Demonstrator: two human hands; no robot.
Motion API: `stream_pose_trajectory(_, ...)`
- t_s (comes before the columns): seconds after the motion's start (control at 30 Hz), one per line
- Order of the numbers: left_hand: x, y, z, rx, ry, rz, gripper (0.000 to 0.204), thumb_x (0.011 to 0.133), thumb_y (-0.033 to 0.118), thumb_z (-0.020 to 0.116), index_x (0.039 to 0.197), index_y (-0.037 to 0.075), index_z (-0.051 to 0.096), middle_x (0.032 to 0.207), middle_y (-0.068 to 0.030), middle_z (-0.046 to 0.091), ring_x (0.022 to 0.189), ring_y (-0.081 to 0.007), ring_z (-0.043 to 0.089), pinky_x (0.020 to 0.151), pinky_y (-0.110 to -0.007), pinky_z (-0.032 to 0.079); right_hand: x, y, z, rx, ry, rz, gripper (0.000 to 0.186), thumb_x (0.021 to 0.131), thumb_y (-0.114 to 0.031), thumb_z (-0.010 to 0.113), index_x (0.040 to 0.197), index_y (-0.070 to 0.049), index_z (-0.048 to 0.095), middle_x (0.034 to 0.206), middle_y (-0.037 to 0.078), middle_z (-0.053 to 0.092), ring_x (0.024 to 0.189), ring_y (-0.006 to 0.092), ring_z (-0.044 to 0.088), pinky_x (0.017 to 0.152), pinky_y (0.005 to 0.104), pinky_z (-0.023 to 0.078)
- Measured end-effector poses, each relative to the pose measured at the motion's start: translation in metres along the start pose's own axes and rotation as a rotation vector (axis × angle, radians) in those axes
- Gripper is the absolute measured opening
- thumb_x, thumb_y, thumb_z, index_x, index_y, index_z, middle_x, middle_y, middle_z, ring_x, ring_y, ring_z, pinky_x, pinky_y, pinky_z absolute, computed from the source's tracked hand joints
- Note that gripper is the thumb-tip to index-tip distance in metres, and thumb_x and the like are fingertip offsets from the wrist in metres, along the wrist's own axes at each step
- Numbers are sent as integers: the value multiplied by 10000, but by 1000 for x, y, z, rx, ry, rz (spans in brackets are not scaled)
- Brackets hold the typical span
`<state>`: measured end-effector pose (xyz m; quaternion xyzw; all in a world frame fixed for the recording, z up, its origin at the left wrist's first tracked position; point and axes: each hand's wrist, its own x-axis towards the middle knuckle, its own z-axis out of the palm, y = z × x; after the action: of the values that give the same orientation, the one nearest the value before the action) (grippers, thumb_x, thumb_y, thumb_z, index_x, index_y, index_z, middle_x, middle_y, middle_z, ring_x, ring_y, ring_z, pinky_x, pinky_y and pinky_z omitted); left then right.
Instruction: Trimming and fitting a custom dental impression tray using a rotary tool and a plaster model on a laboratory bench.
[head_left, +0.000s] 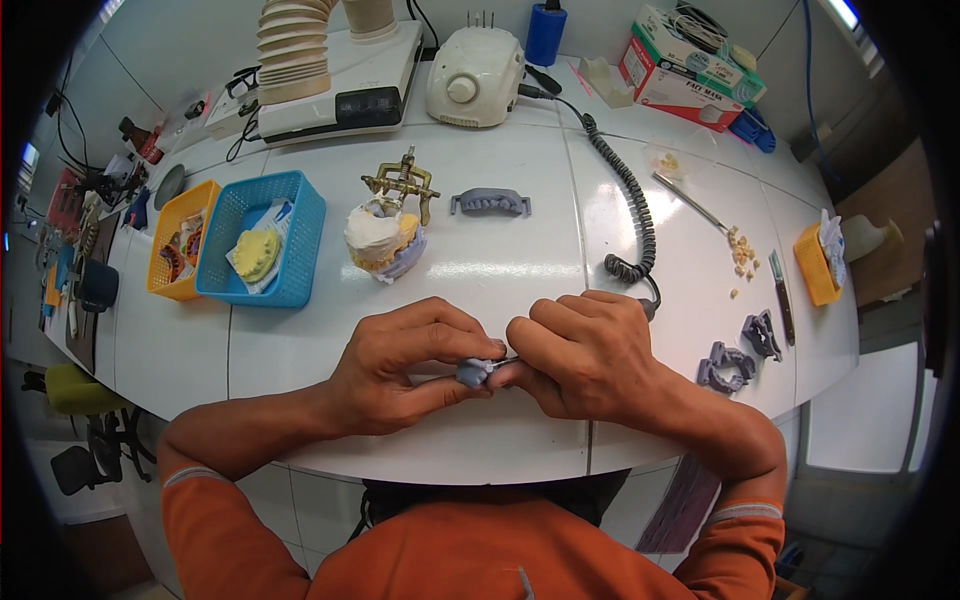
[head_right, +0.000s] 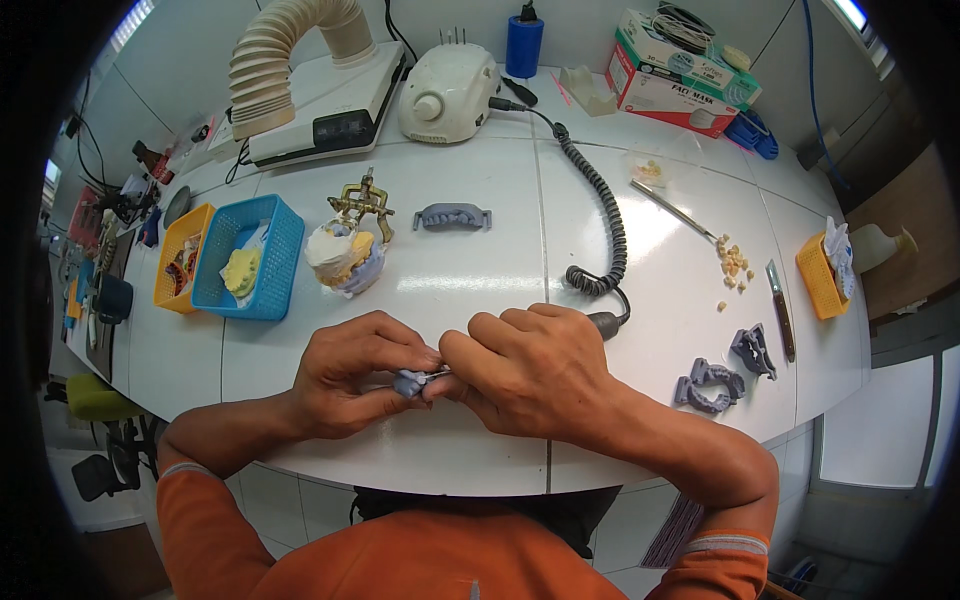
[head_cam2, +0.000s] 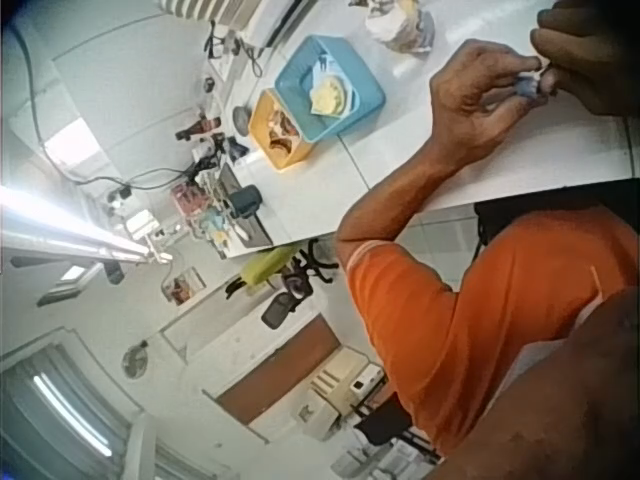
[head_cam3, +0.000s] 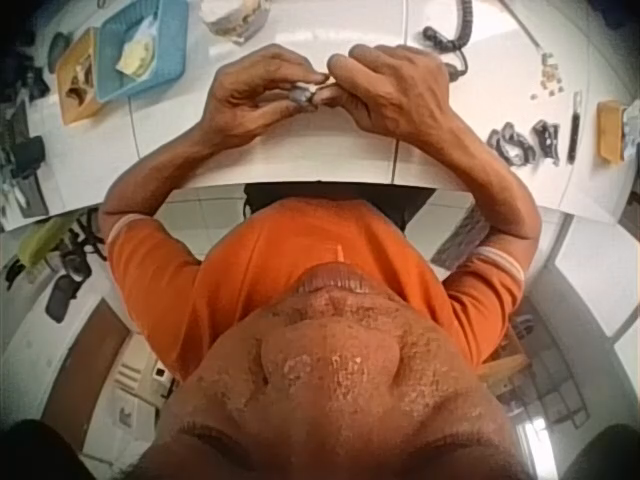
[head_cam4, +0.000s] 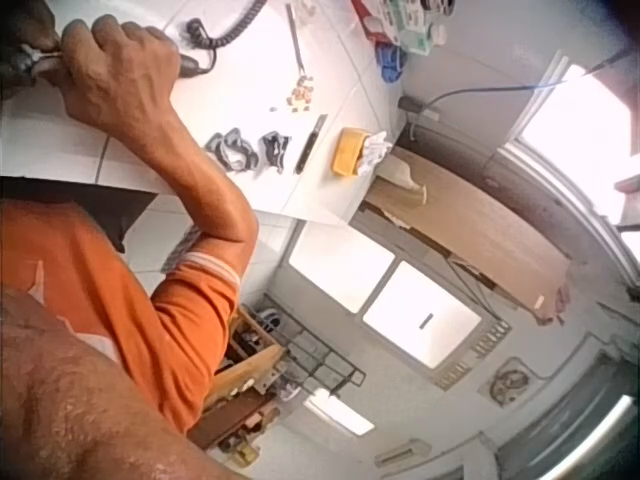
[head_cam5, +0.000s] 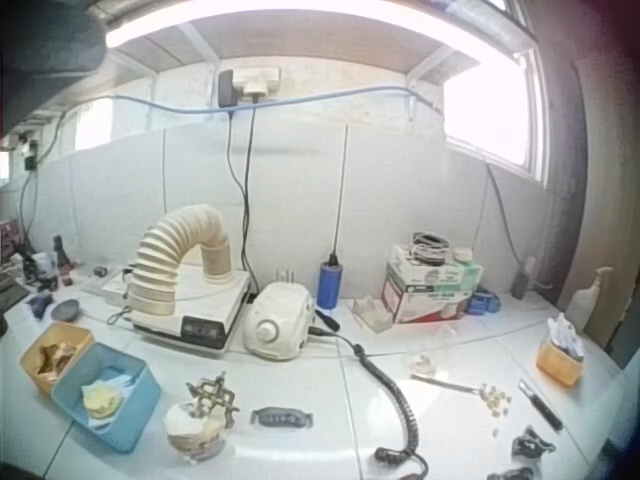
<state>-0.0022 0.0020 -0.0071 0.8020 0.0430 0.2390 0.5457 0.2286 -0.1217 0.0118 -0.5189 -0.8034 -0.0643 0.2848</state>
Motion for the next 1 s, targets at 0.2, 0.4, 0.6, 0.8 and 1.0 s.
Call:
stream_pose_trajectory(0.2,0,0,-1,31,-20,7,412,859,-11,875,1257,41,782,1163,-136,735,1045,-214,748,892,-326,634,0,1,1,-1,11,-4,413,902,-446,836,778,-130,602,646,11,515,512,186,583,476,345,424)
stream_pose_trajectory(0.4,1,3,0,11,-30,-4,417,874,-19,864,1275,57,777,1175,-122,712,1057,-207,743,917,-320,660,0,0,0,-9,9,-1,426,898,-461,837,774,-131,598,646,10,510,508,188,579,474,346,421)
stream_pose_trajectory(0.6,1,1,-2,39,-36,-1,415,878,-10,864,1277,61,777,1165,-112,707,1051,-200,742,905,-323,666,0,0,1,-16,12,-2,438,894,-470,839,769,-131,591,639,10,500,502,186,571,469,349,416)
stream_pose_trajectory(0.8,0,1,-1,32,-25,-6,418,870,6,876,1273,67,782,1153,-106,717,1033,-197,744,874,-317,643,0,1,2,-5,16,-11,426,904,-458,833,776,-129,595,638,8,502,497,187,569,466,352,415)
stream_pose_trajectory(1.0,0,1,-1,34,-17,-8,418,864,-1,878,1266,66,787,1141,-104,726,1029,-193,747,870,-312,632,-1,1,3,5,16,-4,414,911,-447,827,784,-126,599,638,11,505,498,189,572,466,351,417)
